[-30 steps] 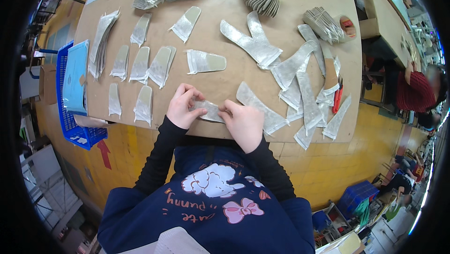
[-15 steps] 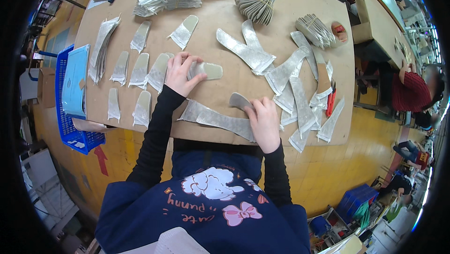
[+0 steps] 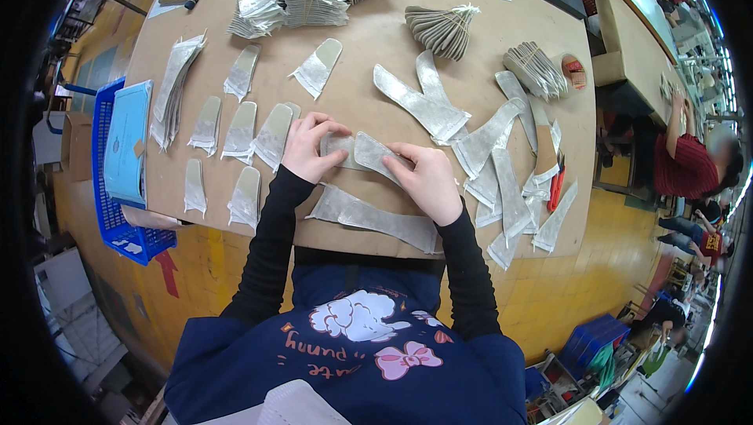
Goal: The person repeatedly picks up small white fabric pieces from a table, aligns them with beige insoles, and places them into a blue basket. The process is repetitive and involves handling multiple similar items one at a time.
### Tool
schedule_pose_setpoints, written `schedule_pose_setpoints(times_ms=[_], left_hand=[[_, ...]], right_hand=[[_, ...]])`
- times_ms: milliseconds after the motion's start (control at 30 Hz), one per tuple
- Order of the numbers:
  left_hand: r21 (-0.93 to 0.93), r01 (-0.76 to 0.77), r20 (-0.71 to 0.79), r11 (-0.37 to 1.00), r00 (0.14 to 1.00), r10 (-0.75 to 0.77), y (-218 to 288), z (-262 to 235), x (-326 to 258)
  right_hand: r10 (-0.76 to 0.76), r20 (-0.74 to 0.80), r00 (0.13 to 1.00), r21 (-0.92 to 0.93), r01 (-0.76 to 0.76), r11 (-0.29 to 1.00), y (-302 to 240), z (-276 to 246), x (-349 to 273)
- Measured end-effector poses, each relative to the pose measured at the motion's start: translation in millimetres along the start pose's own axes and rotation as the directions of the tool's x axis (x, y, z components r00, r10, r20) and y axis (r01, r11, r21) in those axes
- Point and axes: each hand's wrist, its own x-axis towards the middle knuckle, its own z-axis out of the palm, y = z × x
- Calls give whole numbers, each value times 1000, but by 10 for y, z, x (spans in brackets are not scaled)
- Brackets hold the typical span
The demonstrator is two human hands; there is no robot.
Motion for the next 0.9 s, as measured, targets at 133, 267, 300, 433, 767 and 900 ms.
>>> schedule_pose_setpoints(times_ms=[133,267,300,433,767,900], left_hand=[[-21,2,-2,1000,1000,-2,2,-7,15],[-30,20,-3,999,1000,-20,-7,-2,22],[-31,30,-3,999,1000,-30,-3,3,22],[-37,42,-4,998,999,-42,7,7,29],[-35,-5,11,999,1000,5,-17,25,-13],[25,-77,-4,997,997,78,-45,41,-14]], right_hand=[[-3,17,1000,-21,3,1000,-27,7,55],[14,38,999,-55,-11,998,-29,19,68],[15,37,999,-75,-12,997,-26,26,66],[10,65,998,-76,-5,997,-6,56,61],[-1,33,999,-141,6,990,-10,102,60],[-24,23,999,-248,29,968,-27,119,36]])
